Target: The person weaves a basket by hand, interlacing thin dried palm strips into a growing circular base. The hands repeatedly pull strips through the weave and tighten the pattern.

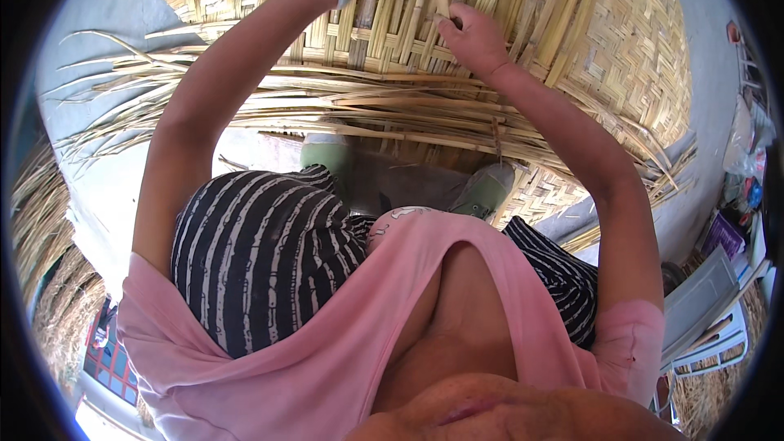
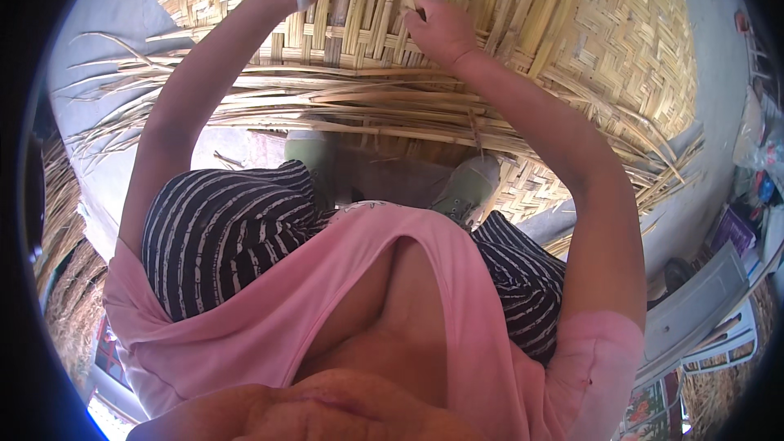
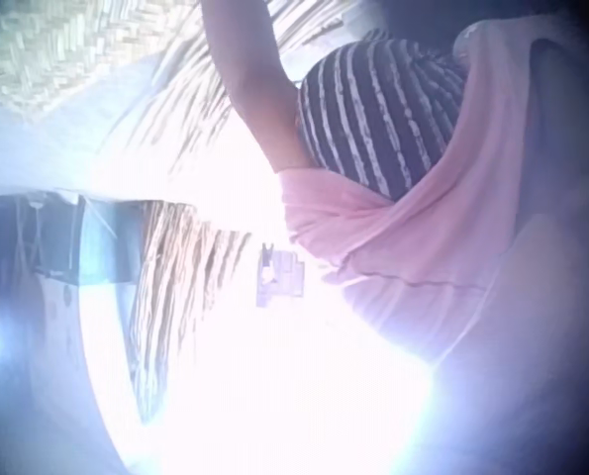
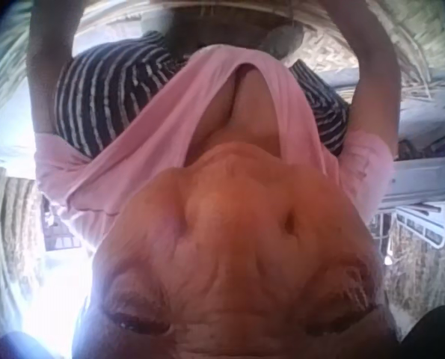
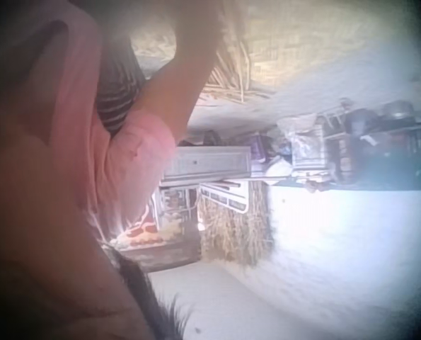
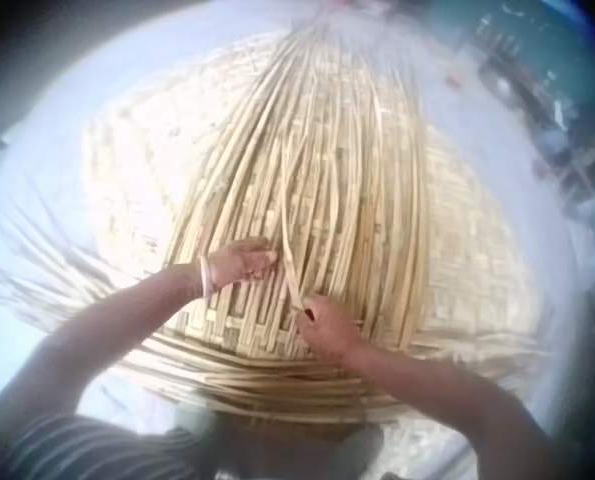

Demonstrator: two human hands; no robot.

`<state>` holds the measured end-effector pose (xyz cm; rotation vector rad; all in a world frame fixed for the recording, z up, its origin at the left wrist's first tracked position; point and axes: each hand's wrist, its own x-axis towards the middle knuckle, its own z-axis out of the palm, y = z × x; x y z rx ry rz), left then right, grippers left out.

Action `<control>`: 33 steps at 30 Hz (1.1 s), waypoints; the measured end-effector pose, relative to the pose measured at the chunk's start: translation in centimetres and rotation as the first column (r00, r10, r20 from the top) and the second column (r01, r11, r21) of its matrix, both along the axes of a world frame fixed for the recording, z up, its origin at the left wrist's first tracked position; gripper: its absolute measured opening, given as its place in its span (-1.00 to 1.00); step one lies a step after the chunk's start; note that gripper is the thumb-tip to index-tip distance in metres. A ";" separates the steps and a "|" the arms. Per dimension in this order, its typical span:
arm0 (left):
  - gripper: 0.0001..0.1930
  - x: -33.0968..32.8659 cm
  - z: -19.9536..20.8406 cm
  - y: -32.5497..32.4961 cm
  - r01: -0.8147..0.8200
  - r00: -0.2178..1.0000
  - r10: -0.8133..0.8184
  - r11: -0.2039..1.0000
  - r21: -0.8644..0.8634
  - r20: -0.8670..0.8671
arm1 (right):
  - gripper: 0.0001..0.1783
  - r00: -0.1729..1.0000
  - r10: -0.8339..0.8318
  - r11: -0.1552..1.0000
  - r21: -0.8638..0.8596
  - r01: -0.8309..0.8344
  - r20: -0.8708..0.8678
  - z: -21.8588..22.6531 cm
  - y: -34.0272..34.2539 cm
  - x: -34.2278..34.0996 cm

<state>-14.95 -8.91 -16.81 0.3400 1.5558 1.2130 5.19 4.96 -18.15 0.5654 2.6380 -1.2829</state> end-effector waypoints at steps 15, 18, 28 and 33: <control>-0.67 1.5 -5.0 7.4 0.443 0.698 -0.628 0.755 -0.482 -0.342 | -0.65 0.988 -0.152 0.931 -0.337 0.141 -0.007 2.1 0.8 2.0; -0.75 -0.6 -12.6 4.8 0.576 0.096 -0.715 0.607 -0.547 -0.692 | -0.65 0.991 -0.135 0.915 -0.382 0.126 0.003 1.9 0.4 1.6; -0.69 4.0 -2.0 5.0 -0.079 0.818 -0.187 0.900 -0.429 -0.544 | -0.66 0.981 -0.160 0.910 -0.368 0.191 0.112 0.2 0.9 0.4; -0.57 -0.4 -14.3 0.5 0.322 0.367 -0.432 0.890 -0.323 -0.824 | -0.67 0.987 -0.100 0.946 -0.295 0.132 0.123 -1.1 0.0 -1.0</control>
